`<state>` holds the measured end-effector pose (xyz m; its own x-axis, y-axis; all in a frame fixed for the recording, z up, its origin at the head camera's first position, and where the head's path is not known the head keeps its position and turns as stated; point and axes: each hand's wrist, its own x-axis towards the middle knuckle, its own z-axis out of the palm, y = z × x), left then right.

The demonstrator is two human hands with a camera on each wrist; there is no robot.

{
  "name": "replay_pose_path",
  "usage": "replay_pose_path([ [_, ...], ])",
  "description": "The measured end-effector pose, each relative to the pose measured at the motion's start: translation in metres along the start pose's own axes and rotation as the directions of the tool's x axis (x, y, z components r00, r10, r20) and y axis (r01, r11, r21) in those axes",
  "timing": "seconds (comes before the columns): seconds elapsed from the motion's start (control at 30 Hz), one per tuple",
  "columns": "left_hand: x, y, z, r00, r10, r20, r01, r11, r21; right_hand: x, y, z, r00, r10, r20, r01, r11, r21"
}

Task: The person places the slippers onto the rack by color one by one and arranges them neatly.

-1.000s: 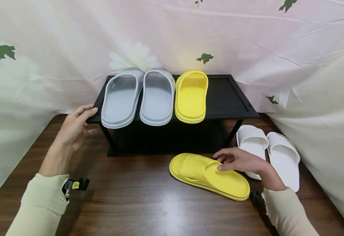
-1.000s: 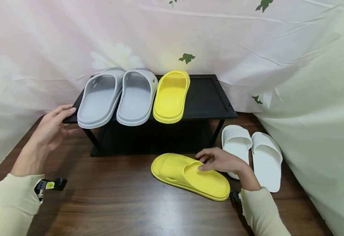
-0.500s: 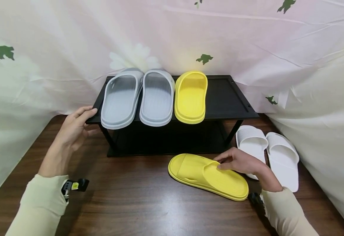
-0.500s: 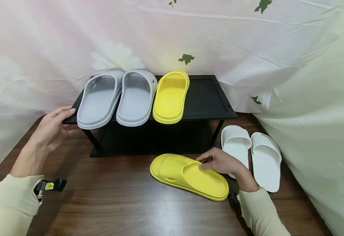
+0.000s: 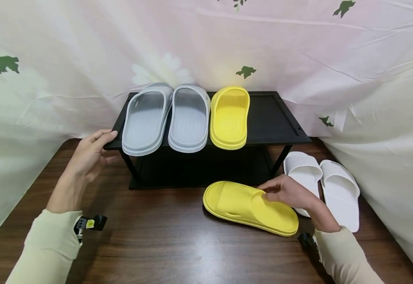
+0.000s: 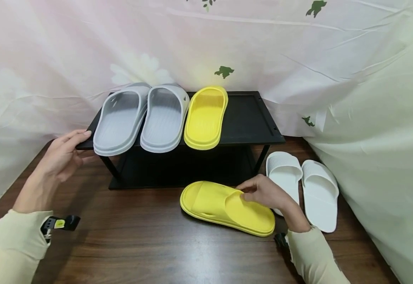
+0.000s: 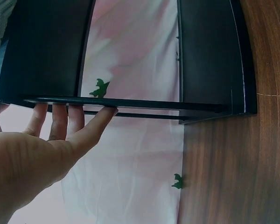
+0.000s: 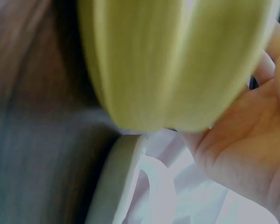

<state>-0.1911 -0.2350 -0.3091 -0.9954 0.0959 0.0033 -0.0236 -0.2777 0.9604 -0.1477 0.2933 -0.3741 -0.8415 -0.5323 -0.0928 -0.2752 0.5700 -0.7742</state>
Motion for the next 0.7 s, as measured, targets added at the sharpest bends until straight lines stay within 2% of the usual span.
replay_pose_path([
  [0.2,0.000,-0.001,0.000,1.000,-0.001,-0.001,0.001,1.000,0.005,-0.002,-0.009,-0.002,0.993,0.008,-0.114,-0.017,0.997,-0.077],
  [0.43,0.001,0.001,-0.001,1.000,-0.005,0.004,0.005,1.000,-0.002,-0.005,-0.022,-0.005,0.971,-0.050,-0.233,0.014,0.988,-0.156],
  [0.57,0.001,0.001,-0.001,1.000,-0.010,0.002,0.010,1.000,-0.001,-0.008,-0.029,-0.005,0.950,-0.091,-0.298,0.031,0.979,-0.200],
  [0.7,0.001,0.001,-0.001,1.000,-0.009,0.002,0.009,1.000,-0.003,-0.011,-0.037,-0.007,0.915,-0.159,-0.370,0.057,0.961,-0.270],
])
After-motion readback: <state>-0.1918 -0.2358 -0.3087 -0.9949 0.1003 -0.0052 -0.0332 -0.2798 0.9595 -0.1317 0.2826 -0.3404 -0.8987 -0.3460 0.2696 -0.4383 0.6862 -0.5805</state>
